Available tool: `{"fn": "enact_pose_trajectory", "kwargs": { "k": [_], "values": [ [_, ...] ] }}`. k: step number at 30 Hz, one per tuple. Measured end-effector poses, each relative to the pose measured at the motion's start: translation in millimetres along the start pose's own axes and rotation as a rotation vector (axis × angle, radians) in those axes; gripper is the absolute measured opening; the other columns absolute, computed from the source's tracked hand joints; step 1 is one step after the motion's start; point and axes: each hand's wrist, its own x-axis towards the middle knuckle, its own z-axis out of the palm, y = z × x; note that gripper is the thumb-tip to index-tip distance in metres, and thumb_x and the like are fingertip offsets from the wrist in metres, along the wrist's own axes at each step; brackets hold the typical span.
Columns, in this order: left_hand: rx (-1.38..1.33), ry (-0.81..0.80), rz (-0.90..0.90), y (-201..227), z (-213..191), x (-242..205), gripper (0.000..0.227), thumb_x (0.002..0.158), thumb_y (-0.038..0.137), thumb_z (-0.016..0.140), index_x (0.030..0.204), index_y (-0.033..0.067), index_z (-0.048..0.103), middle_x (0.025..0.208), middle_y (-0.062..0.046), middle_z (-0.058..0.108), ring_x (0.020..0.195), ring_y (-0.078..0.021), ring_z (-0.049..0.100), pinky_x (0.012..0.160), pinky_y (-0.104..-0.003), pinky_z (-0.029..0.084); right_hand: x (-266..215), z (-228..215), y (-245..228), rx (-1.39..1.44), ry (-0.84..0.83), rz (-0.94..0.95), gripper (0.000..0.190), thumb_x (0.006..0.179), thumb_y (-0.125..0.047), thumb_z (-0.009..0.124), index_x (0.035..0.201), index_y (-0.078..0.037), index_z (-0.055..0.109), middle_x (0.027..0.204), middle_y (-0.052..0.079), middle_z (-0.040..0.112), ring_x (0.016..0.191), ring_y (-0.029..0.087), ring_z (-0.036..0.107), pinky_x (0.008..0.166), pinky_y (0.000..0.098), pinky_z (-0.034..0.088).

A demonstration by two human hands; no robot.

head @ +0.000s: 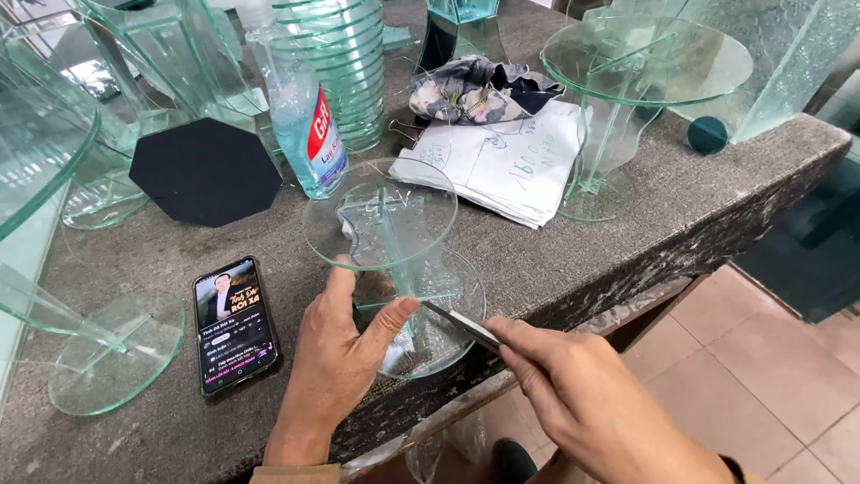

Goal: Scraping excess glue from the joints of glass cake stands using a small blade.

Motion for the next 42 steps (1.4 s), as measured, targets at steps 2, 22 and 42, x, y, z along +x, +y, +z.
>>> {"fn": "enact_pose_trajectory", "kwargs": {
  "k": [2,22,42],
  "values": [
    [0.014,0.012,0.001,1,-1,1,0.048,0.102,0.060,0.070,0.108,0.0154,0.053,0.077,0.001,0.051,0.070,-0.0178,0.039,0.065,-0.042,0.040,2,0,-5,0.007,-0.029,0.082,0.044,0.108,-0.031,0.056,0.147,-0.027,0.075,0.077,0.000,0.090,0.058,0.026,0.081,0.060,0.0377,0.058],
    [0.003,0.082,-0.081,21,-4,-1,0.066,0.079,0.069,0.077,0.112,0.0126,0.073,0.097,-0.003,0.086,0.095,-0.0228,0.085,0.084,-0.046,0.065,17,-16,-57,0.236,-0.273,0.228,0.044,0.093,-0.010,0.048,0.126,-0.021,0.075,0.080,0.001,0.078,0.071,0.018,0.071,0.074,0.0364,0.059],
    [0.014,0.098,0.023,13,0,-1,0.058,0.086,0.063,0.078,0.104,0.0074,0.077,0.094,-0.007,0.089,0.094,-0.0251,0.087,0.132,-0.051,0.040,7,-3,-66,0.096,-0.340,0.376,0.064,0.103,-0.017,0.041,0.166,-0.026,0.046,0.080,0.027,0.069,0.088,0.047,0.067,0.082,0.0552,0.054]
  ]
}}
